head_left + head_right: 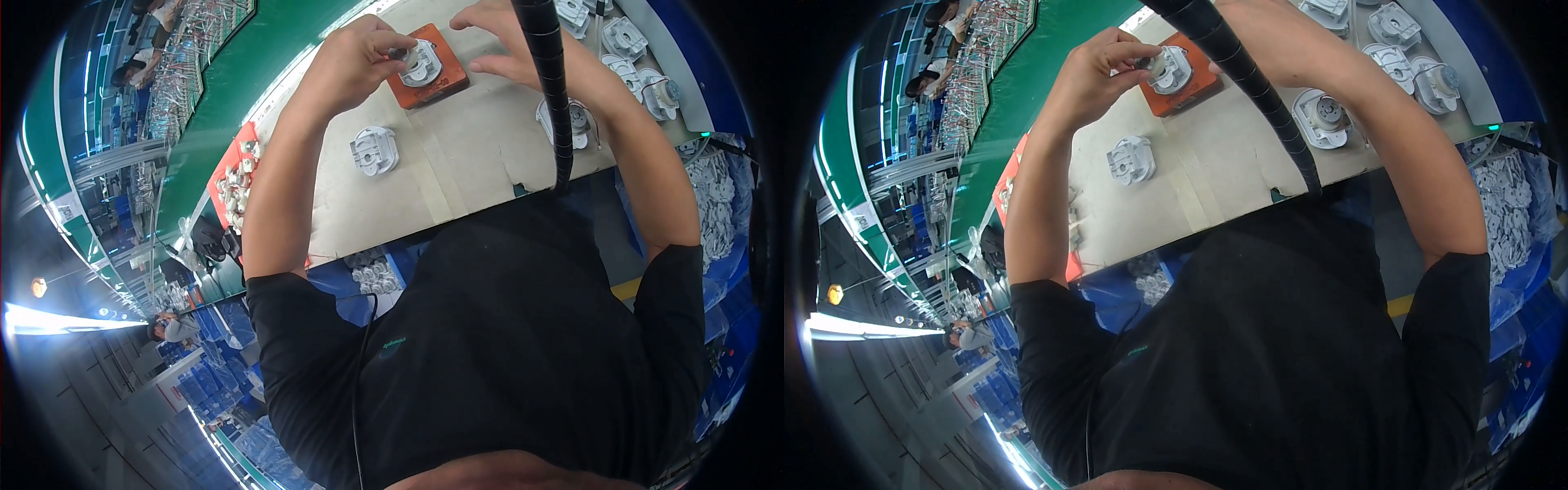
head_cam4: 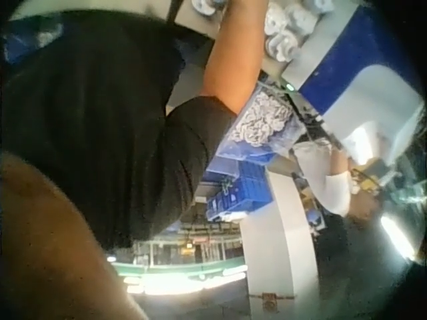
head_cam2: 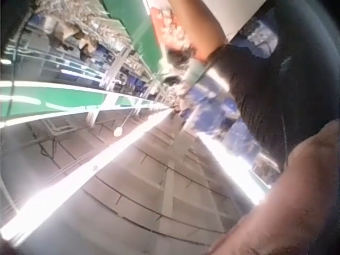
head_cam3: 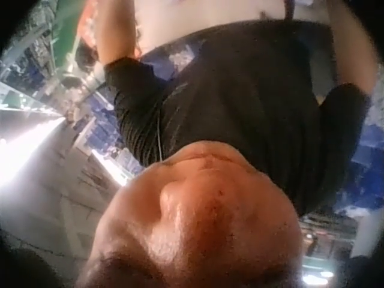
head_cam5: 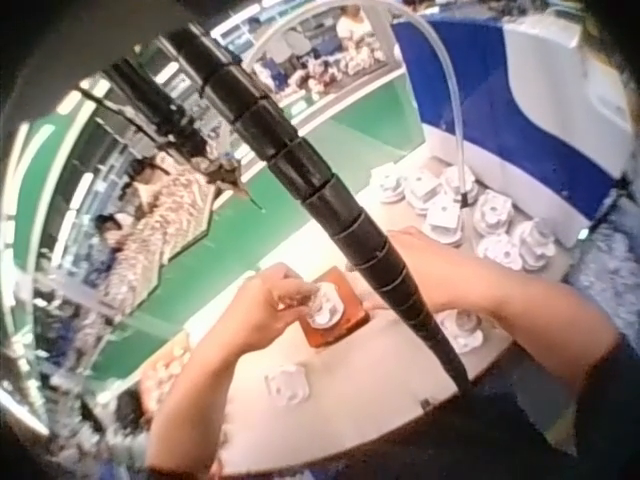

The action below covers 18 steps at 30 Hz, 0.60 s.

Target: The recorder is assembling small electronic/mechanical components on a production line using an electric screwdriver.

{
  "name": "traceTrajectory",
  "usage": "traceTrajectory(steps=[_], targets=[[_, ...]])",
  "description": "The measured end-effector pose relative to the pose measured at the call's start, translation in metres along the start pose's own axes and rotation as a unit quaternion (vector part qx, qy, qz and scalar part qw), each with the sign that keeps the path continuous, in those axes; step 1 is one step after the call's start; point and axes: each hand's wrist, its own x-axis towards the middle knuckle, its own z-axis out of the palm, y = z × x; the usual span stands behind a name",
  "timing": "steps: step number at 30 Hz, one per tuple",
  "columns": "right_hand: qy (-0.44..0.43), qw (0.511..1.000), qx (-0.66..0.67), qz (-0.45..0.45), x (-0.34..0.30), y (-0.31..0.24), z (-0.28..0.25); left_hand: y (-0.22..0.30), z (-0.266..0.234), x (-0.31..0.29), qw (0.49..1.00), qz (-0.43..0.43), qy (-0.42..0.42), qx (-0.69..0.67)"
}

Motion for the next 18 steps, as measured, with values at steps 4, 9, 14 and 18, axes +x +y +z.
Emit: traceTrajectory(steps=[4, 9, 14, 18], targets=[[0.035, 0.998, 0.033, -0.038, -0.006, 0.005, -0.002, -0.001, 0.000, -0.001, 0.999, 0.024, 0.009, -0.031], [0.064, 0.995, 0.009, -0.080, -0.007, 0.008, -0.002, -0.005, 0.001, -0.002, 0.998, 0.038, 0.008, -0.055], [0.124, 0.898, 0.307, -0.291, -0.002, 0.019, 0.023, -0.004, 0.003, 0.002, 0.998, 0.062, -0.002, 0.014], [0.017, 0.997, -0.004, -0.071, -0.008, -0.004, -0.003, -0.002, 0.001, 0.003, 0.998, 0.066, -0.002, 0.019]])
